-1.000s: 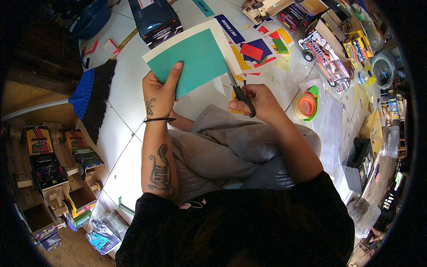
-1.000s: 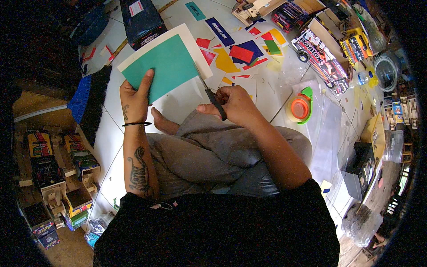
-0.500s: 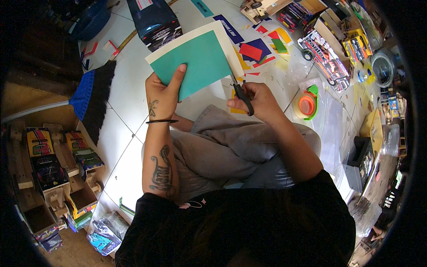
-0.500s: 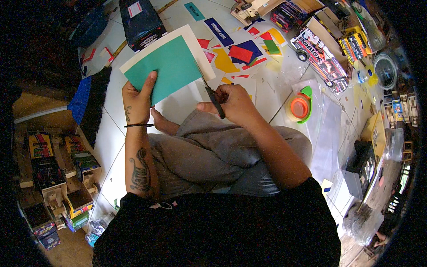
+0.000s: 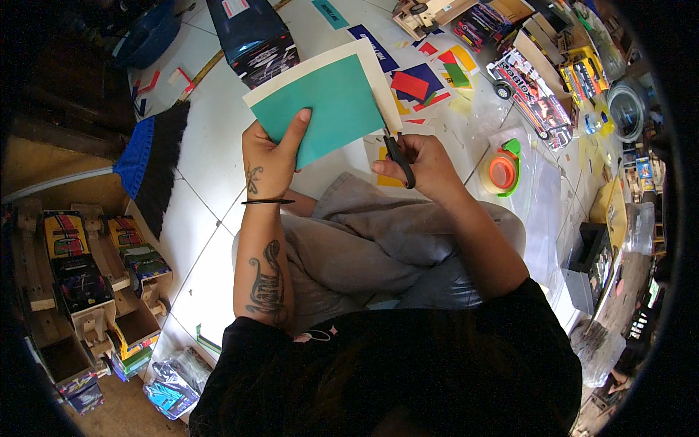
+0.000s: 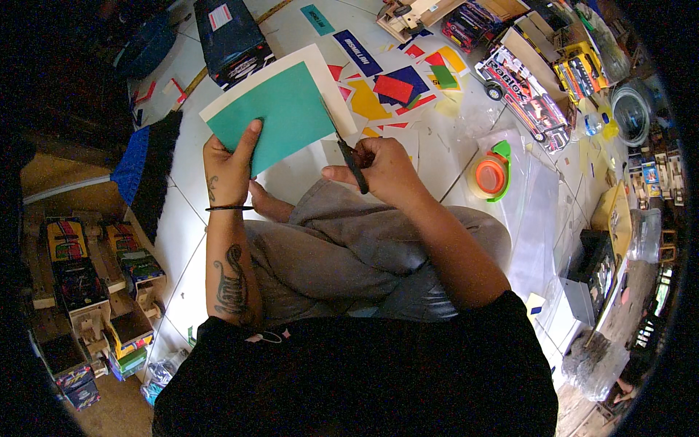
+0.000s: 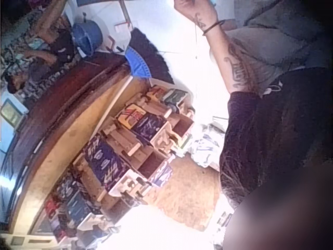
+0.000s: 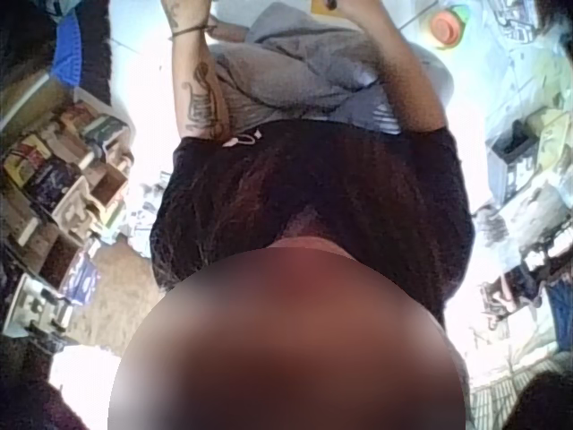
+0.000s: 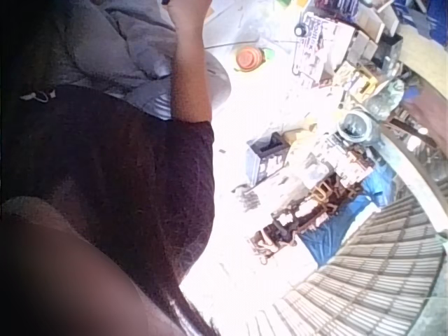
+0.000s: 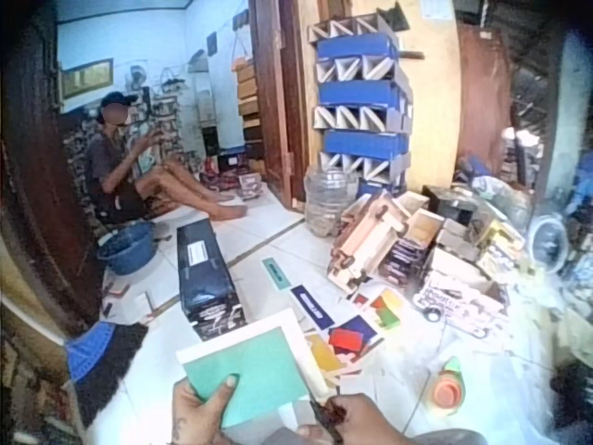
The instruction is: The person sits on the floor and uses scissors to cut a green sheet of paper into smaller pieces. They then place a black box into a clear plastic bag and seal it with tape.
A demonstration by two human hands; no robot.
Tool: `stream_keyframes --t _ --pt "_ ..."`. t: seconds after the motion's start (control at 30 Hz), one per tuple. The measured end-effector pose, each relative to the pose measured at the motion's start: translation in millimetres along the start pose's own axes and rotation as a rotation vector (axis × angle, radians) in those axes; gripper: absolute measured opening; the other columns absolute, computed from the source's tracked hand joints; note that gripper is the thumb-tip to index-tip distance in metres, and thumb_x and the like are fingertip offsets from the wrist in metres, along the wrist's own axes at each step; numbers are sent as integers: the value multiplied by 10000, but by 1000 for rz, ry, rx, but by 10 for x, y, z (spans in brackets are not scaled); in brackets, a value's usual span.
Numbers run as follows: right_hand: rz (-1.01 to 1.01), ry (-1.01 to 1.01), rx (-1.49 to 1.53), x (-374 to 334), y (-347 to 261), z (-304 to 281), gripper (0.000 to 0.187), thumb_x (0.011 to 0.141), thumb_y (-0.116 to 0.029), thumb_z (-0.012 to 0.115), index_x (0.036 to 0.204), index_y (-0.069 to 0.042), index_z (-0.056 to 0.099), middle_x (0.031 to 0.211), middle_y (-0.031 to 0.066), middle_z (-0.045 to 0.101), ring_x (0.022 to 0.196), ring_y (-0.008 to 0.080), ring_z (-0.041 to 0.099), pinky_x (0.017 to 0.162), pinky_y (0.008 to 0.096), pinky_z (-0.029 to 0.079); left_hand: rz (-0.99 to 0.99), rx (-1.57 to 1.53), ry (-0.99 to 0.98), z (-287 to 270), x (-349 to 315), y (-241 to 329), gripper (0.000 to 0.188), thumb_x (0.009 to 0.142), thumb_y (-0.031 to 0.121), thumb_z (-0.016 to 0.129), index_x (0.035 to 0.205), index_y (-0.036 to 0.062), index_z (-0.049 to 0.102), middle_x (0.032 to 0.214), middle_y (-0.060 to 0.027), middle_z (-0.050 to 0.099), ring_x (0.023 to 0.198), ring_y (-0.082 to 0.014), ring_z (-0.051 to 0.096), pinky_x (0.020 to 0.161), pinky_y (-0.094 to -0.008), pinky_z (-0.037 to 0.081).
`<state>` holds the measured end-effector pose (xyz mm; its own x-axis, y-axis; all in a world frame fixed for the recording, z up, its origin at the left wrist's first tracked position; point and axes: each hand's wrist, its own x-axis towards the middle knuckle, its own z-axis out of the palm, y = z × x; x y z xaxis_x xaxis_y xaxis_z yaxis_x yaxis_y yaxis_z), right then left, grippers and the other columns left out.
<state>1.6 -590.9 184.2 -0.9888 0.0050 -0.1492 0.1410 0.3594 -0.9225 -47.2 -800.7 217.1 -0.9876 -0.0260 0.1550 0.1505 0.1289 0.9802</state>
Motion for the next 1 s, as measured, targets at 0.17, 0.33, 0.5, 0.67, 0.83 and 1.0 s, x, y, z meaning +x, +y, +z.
stream_keyframes --t 0.17,0.33,0.5,0.67,0.83,1.0 --pt "32 -16 -49 -10 -6 -31 551 543 -499 806 619 -12 560 548 33 514 501 118 474 475 248 373 8 7 -2 6 0 -23 329 790 304 678 772 -18 616 541 -42 570 397 -81 506 338 -198 378" --pt "13 36 19 4 13 11 524 563 -469 808 627 -20 546 542 16 495 494 112 451 478 241 365 -40 22 -80 13 -22 -27 289 794 264 676 811 -19 621 624 -47 598 485 -82 534 425 -203 409" --pt "-2 40 -17 -10 -1 -16 499 574 -433 814 654 -12 558 557 12 506 505 104 454 482 245 366 -23 -14 -63 25 -19 -30 322 795 296 673 788 -20 616 551 -38 575 406 -71 503 335 -196 375" --pt "-4 46 111 -20 -46 -3 449 598 -370 814 743 2 610 584 10 531 522 83 464 496 229 372 -25 -39 -101 67 -46 -36 308 800 287 668 795 -17 615 556 -37 577 405 -69 501 336 -194 374" --pt "-58 65 148 -7 -39 4 413 614 -324 812 781 6 628 605 14 551 533 73 472 516 219 388 -31 -24 -125 90 -66 -38 306 802 288 666 803 -14 615 559 -35 580 411 -70 511 336 -190 374" --pt "-15 57 110 2 -9 -9 407 618 -309 811 806 7 636 637 31 587 545 76 500 528 212 402 -25 -52 -127 94 -66 -45 312 802 292 665 803 -16 611 557 -38 579 413 -71 518 339 -187 382"
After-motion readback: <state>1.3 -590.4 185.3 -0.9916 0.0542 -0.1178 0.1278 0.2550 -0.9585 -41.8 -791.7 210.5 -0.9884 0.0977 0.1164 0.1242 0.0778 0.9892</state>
